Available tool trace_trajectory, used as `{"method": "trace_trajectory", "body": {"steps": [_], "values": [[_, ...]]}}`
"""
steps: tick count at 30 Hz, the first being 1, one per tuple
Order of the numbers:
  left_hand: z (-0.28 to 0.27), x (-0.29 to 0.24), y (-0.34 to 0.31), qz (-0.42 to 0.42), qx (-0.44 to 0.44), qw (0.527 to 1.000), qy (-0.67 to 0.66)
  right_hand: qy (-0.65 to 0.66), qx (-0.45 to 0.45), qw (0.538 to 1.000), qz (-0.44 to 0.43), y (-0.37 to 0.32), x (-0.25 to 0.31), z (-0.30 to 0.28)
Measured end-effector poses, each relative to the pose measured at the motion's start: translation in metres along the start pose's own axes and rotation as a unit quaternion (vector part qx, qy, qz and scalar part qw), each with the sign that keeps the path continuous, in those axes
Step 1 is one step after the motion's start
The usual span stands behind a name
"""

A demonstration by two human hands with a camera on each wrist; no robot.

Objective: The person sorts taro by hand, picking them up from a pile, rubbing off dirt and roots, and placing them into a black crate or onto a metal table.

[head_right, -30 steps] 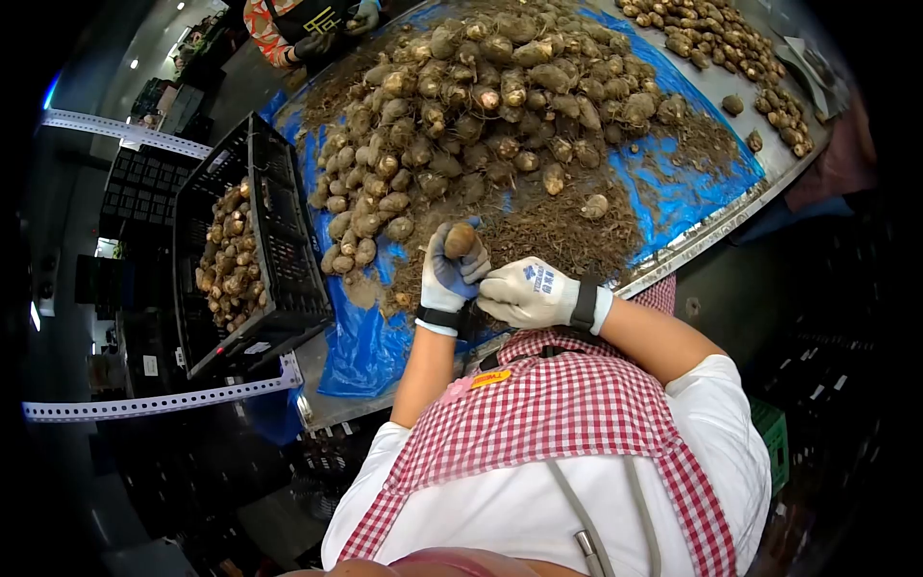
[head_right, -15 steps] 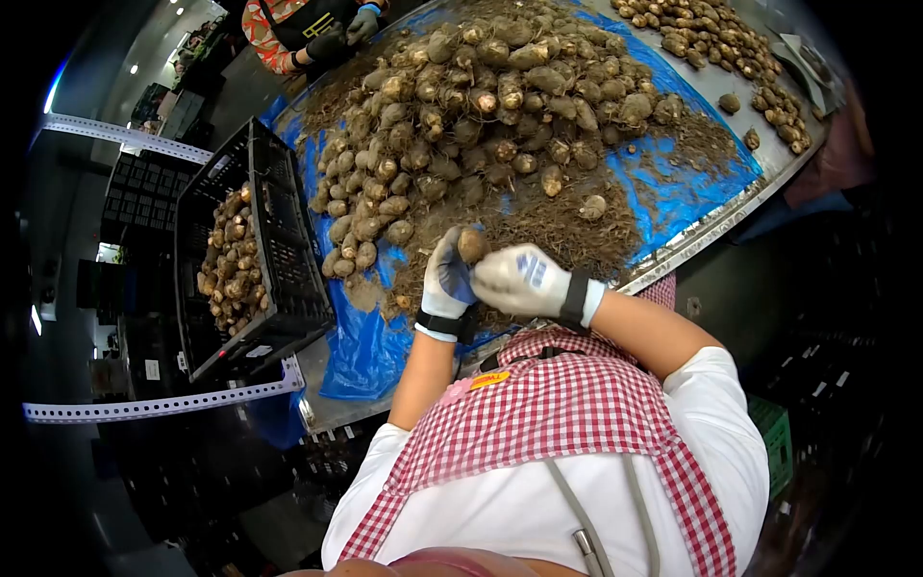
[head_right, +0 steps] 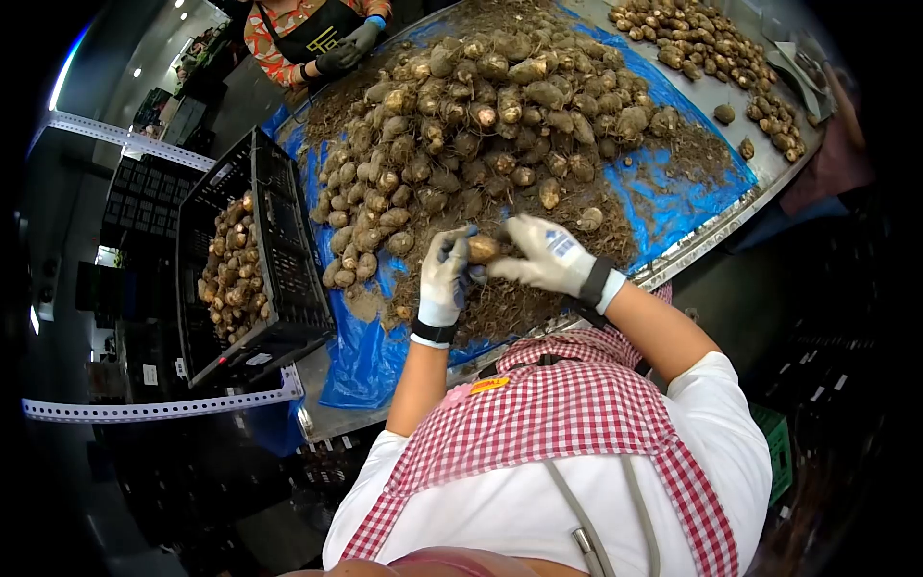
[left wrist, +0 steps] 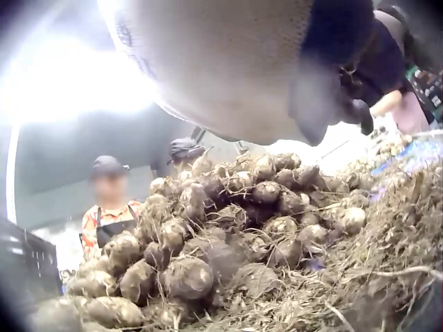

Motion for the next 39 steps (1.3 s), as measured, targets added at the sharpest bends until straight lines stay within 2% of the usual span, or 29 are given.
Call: {"method": "trace_trajectory", "body": {"steps": [2,3,5,6,7,8,10,12,14,16,17,19,21,22,24,25,27,28,29,30,31,32,34,35,36,38,39], "values": [[0.0,0.018,0.004,0.037,-0.009,0.989,0.141,0.06,0.037,0.997,0.01,0.002,0.023,0.003],[0.007,0.013,0.003,0.086,-0.034,0.984,0.155,0.04,0.082,0.996,0.026,0.002,0.021,0.007],[0.006,-0.013,0.0,-0.042,-0.039,0.996,0.073,0.236,0.088,0.956,0.147,0.003,0.026,0.0],[0.004,-0.019,-0.002,-0.107,-0.042,0.993,0.03,0.33,0.092,0.917,0.206,0.001,0.027,-0.002],[-0.001,-0.012,0.002,-0.071,-0.064,0.995,-0.037,0.41,0.112,0.859,0.285,0.001,0.018,-0.001],[-0.008,-0.008,0.002,-0.064,-0.079,0.995,-0.016,0.519,0.088,0.802,0.283,-0.002,0.021,-0.007],[-0.011,0.0,0.006,-0.017,-0.069,0.995,0.072,0.579,0.115,0.752,0.292,-0.01,0.007,-0.004],[0.0,0.005,0.011,0.093,-0.023,0.984,0.153,0.678,0.122,0.657,0.304,-0.014,0.001,0.003],[0.009,0.008,0.012,0.083,0.051,0.989,0.109,0.753,0.154,0.569,0.292,-0.016,-0.005,0.013],[0.021,0.001,0.01,-0.045,0.152,0.985,-0.065,0.804,0.21,0.492,0.259,-0.015,-0.011,0.023],[0.022,0.003,0.014,-0.083,0.164,0.981,-0.066,0.809,0.213,0.478,0.268,-0.016,-0.013,0.028],[0.017,0.011,0.021,-0.057,0.144,0.988,-0.002,0.818,0.217,0.452,0.283,-0.017,-0.012,0.033],[0.02,0.011,0.022,-0.003,0.108,0.994,0.036,0.703,0.162,0.601,0.345,-0.02,-0.013,0.024],[0.02,0.014,0.023,-0.018,0.081,0.997,-0.001,0.634,0.13,0.666,0.371,-0.022,-0.01,0.015],[0.016,0.021,0.025,-0.048,0.023,0.996,-0.077,0.547,0.094,0.74,0.38,-0.016,0.01,0.002],[0.013,0.021,0.024,-0.055,0.056,0.993,-0.083,0.501,0.076,0.772,0.383,-0.014,0.016,0.0],[0.014,0.019,0.02,-0.043,0.016,0.996,-0.083,0.331,0.08,0.908,0.243,-0.018,0.003,0.012],[0.015,0.017,0.019,-0.037,-0.004,0.996,-0.082,0.237,0.08,0.954,0.166,-0.019,-0.001,0.013],[0.01,0.02,0.02,-0.055,-0.031,0.995,-0.073,-0.015,0.107,0.99,0.085,-0.02,-0.007,0.008],[0.004,0.02,0.024,-0.071,-0.056,0.994,-0.064,-0.034,0.102,0.99,0.089,-0.018,-0.017,0.008],[0.001,0.02,0.029,-0.084,-0.083,0.991,-0.056,-0.02,0.033,0.998,0.052,-0.018,-0.022,0.005],[0.002,0.022,0.032,-0.1,-0.068,0.991,-0.054,-0.005,-0.034,0.999,0.015,-0.02,-0.025,0.002],[0.015,0.021,0.028,-0.139,-0.04,0.988,-0.048,-0.069,0.054,0.995,0.053,-0.015,-0.006,-0.004],[0.019,0.036,0.034,-0.181,-0.002,0.983,-0.044,-0.067,0.035,0.997,-0.007,-0.01,0.001,-0.008],[0.022,0.061,0.047,-0.148,0.014,0.988,0.031,0.025,0.051,0.997,0.049,-0.008,-0.005,-0.008],[0.035,0.004,0.041,-0.191,0.063,0.978,0.063,0.202,0.083,0.964,0.154,0.0,-0.035,-0.009],[0.034,-0.019,0.045,-0.159,0.05,0.979,0.118,0.226,0.054,0.933,0.276,0.001,-0.041,-0.033]]}}
Point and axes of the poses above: each hand's wrist, its own y-axis towards the middle knuckle, its own z-axis out of the palm, x = y × z, the point moved 2 cm from there along y, towards the middle knuckle
